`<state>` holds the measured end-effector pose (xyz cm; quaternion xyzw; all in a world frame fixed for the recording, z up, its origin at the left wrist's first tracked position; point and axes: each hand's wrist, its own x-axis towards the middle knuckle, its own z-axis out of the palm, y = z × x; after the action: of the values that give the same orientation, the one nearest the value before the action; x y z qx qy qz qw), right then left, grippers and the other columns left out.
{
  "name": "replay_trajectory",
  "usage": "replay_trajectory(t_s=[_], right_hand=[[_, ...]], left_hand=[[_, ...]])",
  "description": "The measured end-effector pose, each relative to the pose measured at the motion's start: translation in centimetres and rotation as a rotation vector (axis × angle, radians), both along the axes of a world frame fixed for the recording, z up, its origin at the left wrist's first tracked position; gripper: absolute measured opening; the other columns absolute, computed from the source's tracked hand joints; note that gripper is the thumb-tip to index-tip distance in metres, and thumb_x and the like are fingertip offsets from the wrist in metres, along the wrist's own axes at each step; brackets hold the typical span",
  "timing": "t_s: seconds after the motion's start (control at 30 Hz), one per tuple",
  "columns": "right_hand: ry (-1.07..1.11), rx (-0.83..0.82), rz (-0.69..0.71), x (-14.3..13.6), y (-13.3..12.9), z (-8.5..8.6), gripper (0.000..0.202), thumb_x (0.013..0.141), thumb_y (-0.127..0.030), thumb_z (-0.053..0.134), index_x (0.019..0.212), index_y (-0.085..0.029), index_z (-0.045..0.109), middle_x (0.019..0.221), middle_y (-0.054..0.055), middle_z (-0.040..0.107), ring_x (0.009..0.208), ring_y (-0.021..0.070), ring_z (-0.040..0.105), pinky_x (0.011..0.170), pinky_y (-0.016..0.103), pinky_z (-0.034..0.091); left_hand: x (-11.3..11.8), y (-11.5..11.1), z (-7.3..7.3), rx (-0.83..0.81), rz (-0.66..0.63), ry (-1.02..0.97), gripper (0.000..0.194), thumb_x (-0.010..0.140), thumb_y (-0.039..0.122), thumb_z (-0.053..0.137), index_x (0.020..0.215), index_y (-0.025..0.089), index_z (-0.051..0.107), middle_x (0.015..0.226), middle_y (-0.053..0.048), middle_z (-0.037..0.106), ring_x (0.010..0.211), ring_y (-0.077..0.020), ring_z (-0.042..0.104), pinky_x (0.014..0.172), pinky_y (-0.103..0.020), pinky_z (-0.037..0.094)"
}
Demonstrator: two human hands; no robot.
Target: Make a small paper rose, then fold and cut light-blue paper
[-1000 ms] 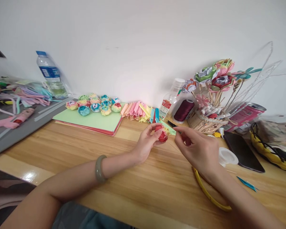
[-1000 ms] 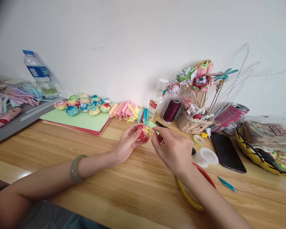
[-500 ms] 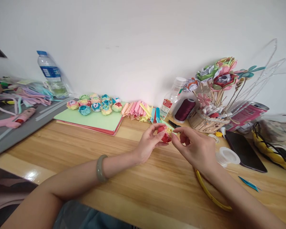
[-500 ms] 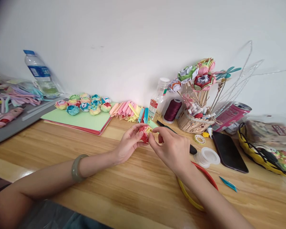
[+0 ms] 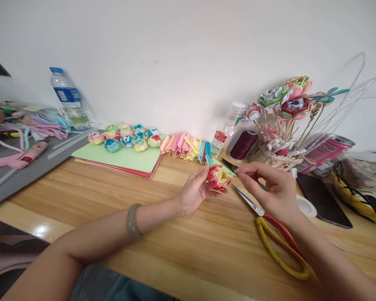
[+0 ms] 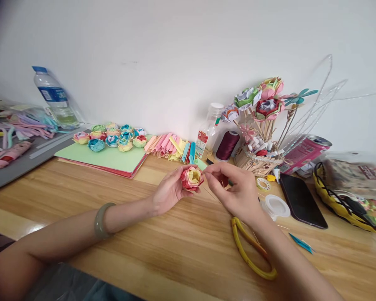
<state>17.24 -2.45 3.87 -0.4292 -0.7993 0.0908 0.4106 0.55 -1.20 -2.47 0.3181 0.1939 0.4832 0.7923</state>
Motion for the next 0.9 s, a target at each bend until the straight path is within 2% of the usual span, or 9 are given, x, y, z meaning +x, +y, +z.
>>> replay_trajectory(t_s=[0.13,0.23,0.43,0.53,0.63,0.77,0.9], right_hand=[[-0.109,0.007,0.137,-0.2,0.0,-0.1,0.010,0.081,-0.024,0.054,0.078,-0.019,0.062,0.060,-0.001,0.061,0.047,0.0083,0.049,0.045,0.021,0.038],[-0.151,0.032,0.186,-0.7,-0.1,-0.5,0.009,0.081,-0.023,0.055,0.080,-0.018,0.063,0.058,-0.001,0.059,0.046,0.0076,0.049,0.045,0.020,0.039],[-0.207,0.139,0.082,-0.8,-0.1,-1.1,0.011,0.082,-0.021,0.053,0.076,-0.019,0.063,0.060,0.000,0.063,0.048,0.0082,0.051,0.047,0.021,0.038],[-0.188,0.150,0.031,-0.9,-0.2,-1.1,0.011,0.082,-0.021,0.054,0.077,-0.018,0.063,0.055,-0.001,0.060,0.047,0.0079,0.050,0.046,0.020,0.038],[-0.139,0.058,0.015,-1.0,-0.3,-0.7,0.013,0.083,-0.024,0.053,0.077,-0.018,0.063,0.054,-0.002,0.059,0.045,0.0075,0.047,0.044,0.020,0.037],[0.054,-0.143,0.008,-0.9,-0.2,-0.1,0.017,0.083,-0.031,0.054,0.077,-0.018,0.065,0.053,-0.002,0.056,0.045,0.0081,0.045,0.043,0.021,0.036],[0.225,-0.171,0.001,-0.6,-0.2,0.3,0.014,0.080,-0.029,0.057,0.073,-0.019,0.063,0.051,-0.004,0.051,0.044,0.0073,0.040,0.040,0.020,0.031]], left_hand=[[0.0,0.2,-0.2,-0.038,-0.019,-0.025,0.035,0.086,0.044,0.048,0.102,0.016,0.063,0.089,-0.007,0.068,0.060,-0.0113,0.064,0.053,-0.020,0.052],[0.0,0.3,-0.4,-0.019,-0.022,-0.006,0.034,0.087,0.043,0.047,0.103,0.018,0.064,0.084,-0.005,0.067,0.059,-0.0106,0.063,0.052,-0.020,0.053],[-0.1,0.1,-0.4,0.006,-0.035,-0.011,0.043,0.078,0.052,0.056,0.105,0.019,0.063,0.080,-0.004,0.066,0.058,-0.0101,0.063,0.054,-0.020,0.052],[-0.2,-0.1,-0.1,0.029,-0.065,-0.005,0.047,0.068,0.040,0.073,0.108,0.020,0.062,0.076,-0.002,0.065,0.060,-0.0094,0.063,0.055,-0.018,0.052],[-0.3,-0.4,0.2,0.036,-0.096,0.011,0.053,0.061,0.026,0.079,0.110,0.021,0.061,0.075,0.000,0.065,0.060,-0.0086,0.062,0.057,-0.018,0.051],[-0.2,-0.3,0.2,0.023,-0.132,-0.025,0.054,0.065,0.033,0.076,0.114,0.017,0.059,0.076,-0.003,0.067,0.060,-0.0096,0.062,0.056,-0.018,0.051],[-0.3,-0.3,0.2,0.022,-0.146,-0.060,0.056,0.067,0.037,0.074,0.117,0.018,0.058,0.087,-0.005,0.068,0.062,-0.0101,0.063,0.058,-0.019,0.052]])
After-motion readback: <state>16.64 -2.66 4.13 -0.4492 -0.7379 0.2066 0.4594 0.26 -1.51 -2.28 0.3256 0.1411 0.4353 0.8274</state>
